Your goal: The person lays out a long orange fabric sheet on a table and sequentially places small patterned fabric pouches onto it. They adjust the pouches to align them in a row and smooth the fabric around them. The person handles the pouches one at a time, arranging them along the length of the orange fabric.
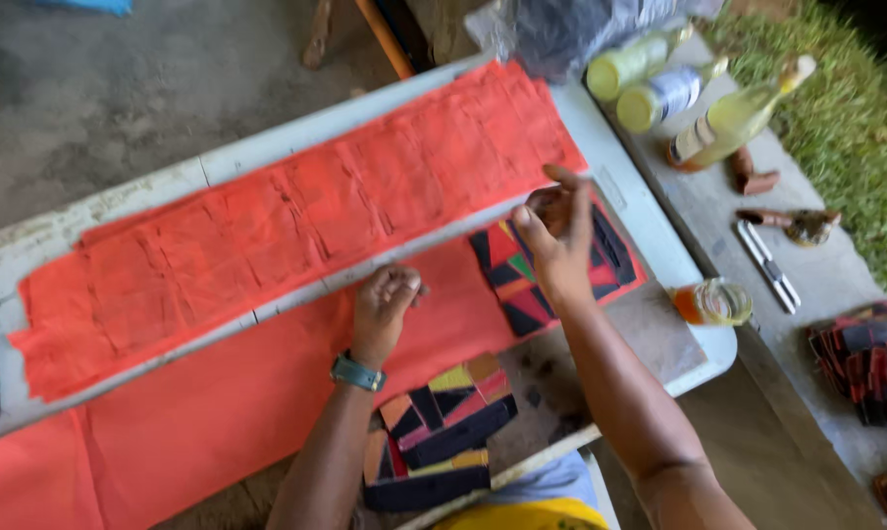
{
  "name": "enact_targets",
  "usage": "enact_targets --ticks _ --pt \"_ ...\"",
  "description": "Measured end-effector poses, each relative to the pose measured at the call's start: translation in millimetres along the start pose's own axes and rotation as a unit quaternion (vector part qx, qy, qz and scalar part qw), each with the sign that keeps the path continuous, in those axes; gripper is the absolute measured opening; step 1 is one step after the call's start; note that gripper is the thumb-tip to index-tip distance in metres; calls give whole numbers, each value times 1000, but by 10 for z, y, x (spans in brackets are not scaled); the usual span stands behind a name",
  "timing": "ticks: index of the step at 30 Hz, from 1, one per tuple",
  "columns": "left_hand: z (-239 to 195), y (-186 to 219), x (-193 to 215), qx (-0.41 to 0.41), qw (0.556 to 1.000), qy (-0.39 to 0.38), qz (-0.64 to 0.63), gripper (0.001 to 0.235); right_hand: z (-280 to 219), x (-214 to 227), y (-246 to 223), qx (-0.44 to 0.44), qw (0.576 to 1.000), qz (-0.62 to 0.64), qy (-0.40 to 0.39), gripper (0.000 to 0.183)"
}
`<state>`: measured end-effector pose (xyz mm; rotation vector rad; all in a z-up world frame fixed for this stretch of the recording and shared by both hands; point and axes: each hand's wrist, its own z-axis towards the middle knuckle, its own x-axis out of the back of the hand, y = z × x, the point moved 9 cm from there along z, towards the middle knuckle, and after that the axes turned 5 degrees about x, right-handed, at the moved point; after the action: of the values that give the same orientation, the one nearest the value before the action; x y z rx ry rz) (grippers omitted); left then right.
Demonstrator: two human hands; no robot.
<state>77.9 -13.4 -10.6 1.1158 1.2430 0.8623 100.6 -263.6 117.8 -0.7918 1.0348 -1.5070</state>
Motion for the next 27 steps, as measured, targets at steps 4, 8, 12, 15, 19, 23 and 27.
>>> enact_targets --ticks 4,8,12,15,19,23,27 --pt "10 182 -241 2 963 -26 270 37 -914 139 -1131 -13 967 245 66 84" --pt "-233 584 -548 -65 920 -37 384 41 -1391 313 -2144 31 955 288 70 72" --pt "-716 875 -699 -37 864 -54 498 57 -1512 254 -2724 146 963 224 -26 78" --pt "-983 894 -782 -5 807 -70 586 77 -1603 360 -2758 148 965 218 -7 81" --pt "-1197 886 -769 -24 786 -64 614 80 -1765 413 -2769 136 962 235 -12 77" --pt "-1260 729 -711 49 807 -52 586 61 -1828 337 -2842 140 957 252 -22 79" --pt "-1336 741 -611 79 827 -8 556 69 -1867 221 -2916 146 952 264 -46 81"
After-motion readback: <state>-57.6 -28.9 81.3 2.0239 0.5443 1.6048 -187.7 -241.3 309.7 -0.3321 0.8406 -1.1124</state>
